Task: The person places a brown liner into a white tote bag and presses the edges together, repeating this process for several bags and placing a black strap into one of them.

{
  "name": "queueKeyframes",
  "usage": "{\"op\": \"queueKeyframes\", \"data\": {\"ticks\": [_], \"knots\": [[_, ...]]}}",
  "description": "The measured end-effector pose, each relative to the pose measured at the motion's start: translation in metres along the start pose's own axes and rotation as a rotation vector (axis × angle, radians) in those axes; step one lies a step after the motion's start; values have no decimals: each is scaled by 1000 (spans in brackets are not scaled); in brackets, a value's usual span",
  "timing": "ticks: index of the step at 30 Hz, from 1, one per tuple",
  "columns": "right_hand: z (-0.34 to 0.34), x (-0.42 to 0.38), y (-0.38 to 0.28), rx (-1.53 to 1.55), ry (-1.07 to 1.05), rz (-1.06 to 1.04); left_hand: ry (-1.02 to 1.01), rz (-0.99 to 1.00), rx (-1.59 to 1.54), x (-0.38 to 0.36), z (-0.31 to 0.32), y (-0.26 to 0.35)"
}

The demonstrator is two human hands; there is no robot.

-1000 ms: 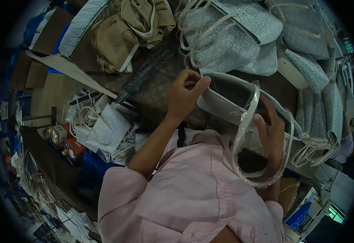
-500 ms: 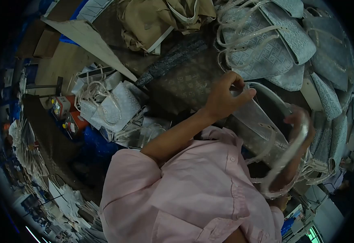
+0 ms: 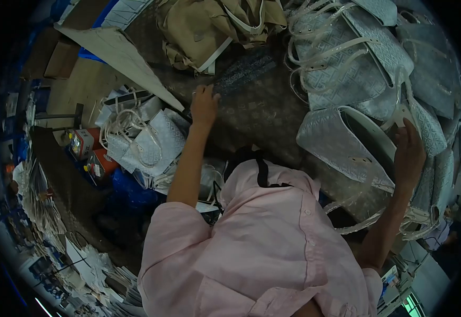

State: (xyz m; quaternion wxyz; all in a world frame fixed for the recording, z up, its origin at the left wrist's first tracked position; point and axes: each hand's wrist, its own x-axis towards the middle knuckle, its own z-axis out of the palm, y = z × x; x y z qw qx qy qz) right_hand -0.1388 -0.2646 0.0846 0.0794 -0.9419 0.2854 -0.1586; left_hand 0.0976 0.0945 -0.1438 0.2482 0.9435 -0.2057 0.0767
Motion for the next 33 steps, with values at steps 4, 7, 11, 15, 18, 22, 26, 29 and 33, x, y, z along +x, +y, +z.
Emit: {"op": "queueKeyframes", "data": {"ticks": [4, 7, 11, 15, 18, 22, 26, 29, 33], "knots": [[-20, -9, -51, 124, 45, -72, -180, -42, -85, 0, 6, -41], [-23, 3, -80, 261, -41, -76, -216, -27, -135, 6, 8, -50], [-5, 34, -135, 388, -172, -396, -286, -243, -314, 8, 3, -43], [117, 54, -200, 283, -237, -736, -266, -451, -495, 7, 13, -42], [232, 25, -238, 207, -509, -750, -168, -308, -411, -2, 28, -51], [320, -11, -264, 261, -458, -738, -251, -366, -213, 3, 5, -34], [332, -10, -266, 224, -485, -756, -150, -539, -468, -7, 27, -57], [332, -8, -263, 275, -467, -776, -84, -873, -967, -6, 13, -58], [330, -12, -263, 240, -444, -799, 112, -1200, -1533, -11, 10, -50]]}}
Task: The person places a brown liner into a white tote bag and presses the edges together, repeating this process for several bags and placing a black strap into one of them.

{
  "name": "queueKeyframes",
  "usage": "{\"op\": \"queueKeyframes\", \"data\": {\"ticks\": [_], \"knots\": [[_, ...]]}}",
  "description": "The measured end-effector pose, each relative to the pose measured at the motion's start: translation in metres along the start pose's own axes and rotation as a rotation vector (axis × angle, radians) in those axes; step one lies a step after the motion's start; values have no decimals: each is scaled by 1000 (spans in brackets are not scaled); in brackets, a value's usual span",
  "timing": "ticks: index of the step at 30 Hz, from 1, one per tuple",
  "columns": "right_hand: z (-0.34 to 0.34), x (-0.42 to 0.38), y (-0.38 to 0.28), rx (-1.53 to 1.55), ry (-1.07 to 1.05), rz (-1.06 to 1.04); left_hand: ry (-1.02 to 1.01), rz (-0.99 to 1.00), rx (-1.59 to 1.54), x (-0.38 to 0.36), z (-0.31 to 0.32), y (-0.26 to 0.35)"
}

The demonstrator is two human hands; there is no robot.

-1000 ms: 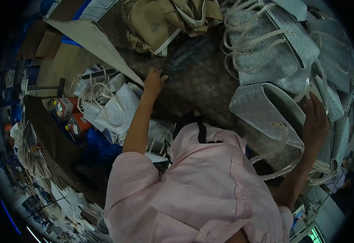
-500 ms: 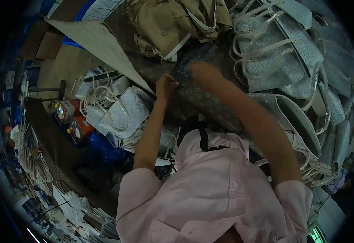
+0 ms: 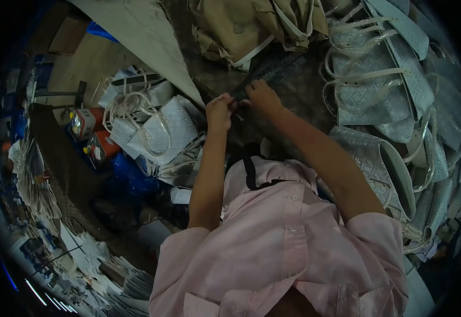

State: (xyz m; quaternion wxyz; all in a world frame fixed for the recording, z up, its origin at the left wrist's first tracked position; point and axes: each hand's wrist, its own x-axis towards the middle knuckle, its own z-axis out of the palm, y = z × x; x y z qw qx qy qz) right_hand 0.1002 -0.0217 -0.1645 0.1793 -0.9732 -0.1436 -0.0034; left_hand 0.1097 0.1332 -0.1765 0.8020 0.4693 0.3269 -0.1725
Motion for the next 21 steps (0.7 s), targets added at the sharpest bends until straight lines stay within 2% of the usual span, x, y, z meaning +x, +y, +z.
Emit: {"op": "queueKeyframes", "data": {"ticks": [5, 7, 11, 13, 16, 18, 19, 21], "knots": [[-5, 5, 8, -25, -10, -34, 41, 40, -48, -9, 14, 3], [-8, 11, 9, -67, -68, -130, 21, 62, -37, -12, 21, 9], [-15, 13, -3, -92, -181, -150, -22, 56, 3, -8, 24, 13], [-17, 15, 3, 89, -136, -60, -70, 82, -12, -3, 28, 10], [-19, 14, 5, 153, -32, -4, -95, 182, 127, 0, 33, -4], [-19, 12, 6, 208, 31, 49, -158, 384, 470, -6, 34, -8], [-18, 11, 6, 274, 95, 107, -161, 383, 468, -10, 34, -7], [-15, 9, 8, 313, 104, 189, -198, 513, 761, -21, 32, -8]]}}
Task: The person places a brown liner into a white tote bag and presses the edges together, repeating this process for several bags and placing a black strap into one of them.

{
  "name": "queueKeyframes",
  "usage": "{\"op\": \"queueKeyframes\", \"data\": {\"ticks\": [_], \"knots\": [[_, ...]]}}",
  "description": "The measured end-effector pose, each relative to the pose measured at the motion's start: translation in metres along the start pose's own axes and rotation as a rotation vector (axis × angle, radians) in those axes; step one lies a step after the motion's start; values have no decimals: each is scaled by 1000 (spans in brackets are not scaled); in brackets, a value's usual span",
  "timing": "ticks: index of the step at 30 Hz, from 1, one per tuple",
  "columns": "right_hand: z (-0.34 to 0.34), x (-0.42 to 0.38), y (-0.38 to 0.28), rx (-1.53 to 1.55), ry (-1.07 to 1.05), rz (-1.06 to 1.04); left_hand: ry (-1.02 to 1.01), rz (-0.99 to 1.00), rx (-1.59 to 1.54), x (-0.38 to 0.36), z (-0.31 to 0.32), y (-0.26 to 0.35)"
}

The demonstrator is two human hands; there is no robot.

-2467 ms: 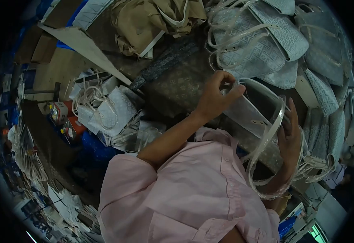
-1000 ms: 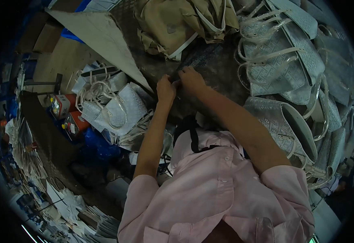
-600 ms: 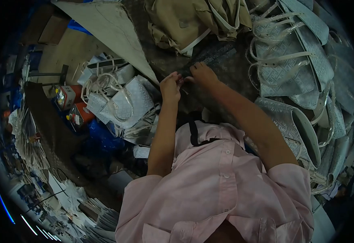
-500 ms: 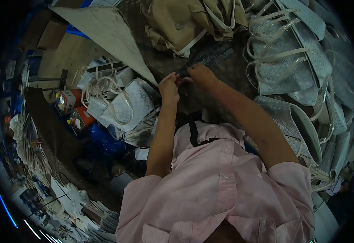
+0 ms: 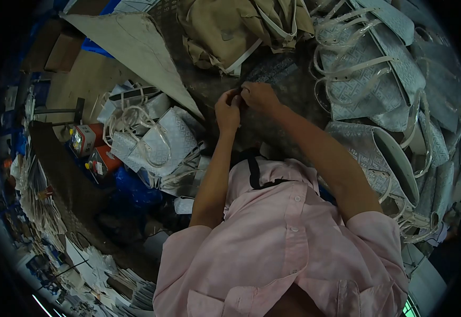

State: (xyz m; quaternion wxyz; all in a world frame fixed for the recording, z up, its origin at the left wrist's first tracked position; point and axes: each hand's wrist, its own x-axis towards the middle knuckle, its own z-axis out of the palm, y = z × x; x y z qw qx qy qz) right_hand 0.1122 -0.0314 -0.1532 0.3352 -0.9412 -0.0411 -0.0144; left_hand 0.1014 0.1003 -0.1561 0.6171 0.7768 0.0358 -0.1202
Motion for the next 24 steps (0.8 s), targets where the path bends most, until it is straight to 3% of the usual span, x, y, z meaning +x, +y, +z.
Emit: {"op": "queueKeyframes", "data": {"ticks": [1, 3, 6, 9, 11, 13, 16, 20, 22, 24], "knots": [[0, 0, 2, 34, 24, 73, 1, -2, -3, -2, 3, -3], [-2, -3, 3, 101, 81, 71, 83, 387, 372, -5, 10, -8], [-9, -9, 4, 217, 136, 120, 7, 327, 369, -2, 13, -8], [-13, -13, 6, 242, 116, 150, 86, 426, 439, -3, 21, -12], [-15, -13, 8, 222, 96, 130, 97, 391, 452, -4, 24, -8], [-20, -9, 16, 403, -73, 77, 102, 360, 474, -1, 20, -10], [-25, -6, 24, 487, -211, 120, 108, 467, 391, 5, 17, -18], [-30, -3, 19, 524, -231, 149, 21, 407, 247, -1, 11, -10], [-37, -1, 10, 443, -297, 267, -2, 393, 242, -2, 10, -10], [-37, -2, 12, 461, -291, 229, 11, 398, 215, -3, 9, -11]]}}
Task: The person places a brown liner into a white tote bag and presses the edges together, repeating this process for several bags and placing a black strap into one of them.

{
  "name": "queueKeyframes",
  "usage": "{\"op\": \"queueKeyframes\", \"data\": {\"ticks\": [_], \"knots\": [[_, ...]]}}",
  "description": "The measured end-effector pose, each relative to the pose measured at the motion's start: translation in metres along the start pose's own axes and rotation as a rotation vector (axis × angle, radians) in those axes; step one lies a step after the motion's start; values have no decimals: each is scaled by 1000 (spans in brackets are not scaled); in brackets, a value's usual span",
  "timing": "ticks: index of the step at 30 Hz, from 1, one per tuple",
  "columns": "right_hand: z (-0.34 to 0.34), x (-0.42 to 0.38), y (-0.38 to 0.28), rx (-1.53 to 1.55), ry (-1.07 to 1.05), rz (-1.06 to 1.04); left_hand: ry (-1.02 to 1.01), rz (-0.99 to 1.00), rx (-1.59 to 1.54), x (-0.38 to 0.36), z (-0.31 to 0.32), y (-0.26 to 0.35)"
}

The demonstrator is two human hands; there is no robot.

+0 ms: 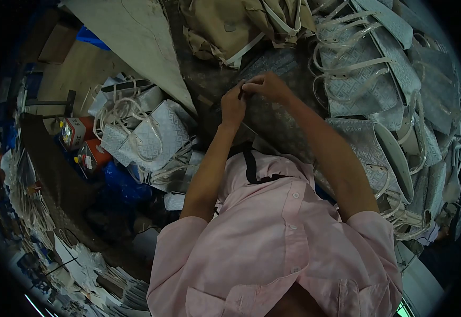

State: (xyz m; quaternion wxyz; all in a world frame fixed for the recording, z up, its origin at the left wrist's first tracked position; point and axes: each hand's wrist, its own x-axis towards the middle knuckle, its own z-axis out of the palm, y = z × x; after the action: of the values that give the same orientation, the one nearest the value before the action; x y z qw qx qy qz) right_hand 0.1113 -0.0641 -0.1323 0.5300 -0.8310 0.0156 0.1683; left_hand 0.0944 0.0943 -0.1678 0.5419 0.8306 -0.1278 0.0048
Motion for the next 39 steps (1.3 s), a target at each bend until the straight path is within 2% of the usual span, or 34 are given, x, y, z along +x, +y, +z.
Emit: {"op": "queueKeyframes", "data": {"ticks": [4, 11, 13, 15, 17, 19, 20, 21, 22, 23, 24, 25, 26, 28, 32, 33, 34, 37, 39], "knots": [[2, -1, 2, -67, 21, -82, -80, -14, 13, 3, -6, -1], [6, 1, 2, -71, 27, -65, -180, -48, -8, 10, -14, -7], [9, 3, 11, -75, 167, -159, -180, -29, 5, 10, -16, -3], [7, 1, 14, -116, 153, -106, -312, -120, 76, 8, -18, 3], [9, -3, 10, -155, 152, -47, -274, -141, -37, 4, -21, 4], [12, -5, 15, -73, 173, -189, -257, -146, -179, 1, -14, 4], [13, -5, 18, -89, 197, -179, -182, -175, -232, 0, -11, 1], [19, -5, 22, -178, 206, -274, -108, -206, -283, 0, -10, -1], [18, -3, 28, -269, 213, -369, -126, -191, -297, 2, -10, -1], [13, -2, 35, -279, 235, -360, -83, -295, -301, 3, -12, -1], [8, -2, 41, -238, 459, -243, -39, -404, -300, 5, -14, -2], [4, 0, 48, -191, 677, -128, -51, -395, -304, 7, -17, -11], [-6, 0, 57, -192, 687, -126, -43, -436, -410, 8, -19, -22], [-30, 0, 82, -368, 935, 54, -44, -474, -506, 10, -24, -26], [-32, 1, 107, -468, 902, 95, -62, -527, -692, 6, -24, -34], [-29, 2, 104, -471, 988, 49, -41, -525, -776, 4, -24, -34], [-25, 1, 101, -473, 1072, 6, -45, -541, -768, 3, -24, -35], [-20, -4, 97, -425, 1032, 95, -13, -533, -741, 6, -20, -28], [-19, -6, 95, -374, 1062, 127, -78, -399, -381, 9, -21, -20]]}}
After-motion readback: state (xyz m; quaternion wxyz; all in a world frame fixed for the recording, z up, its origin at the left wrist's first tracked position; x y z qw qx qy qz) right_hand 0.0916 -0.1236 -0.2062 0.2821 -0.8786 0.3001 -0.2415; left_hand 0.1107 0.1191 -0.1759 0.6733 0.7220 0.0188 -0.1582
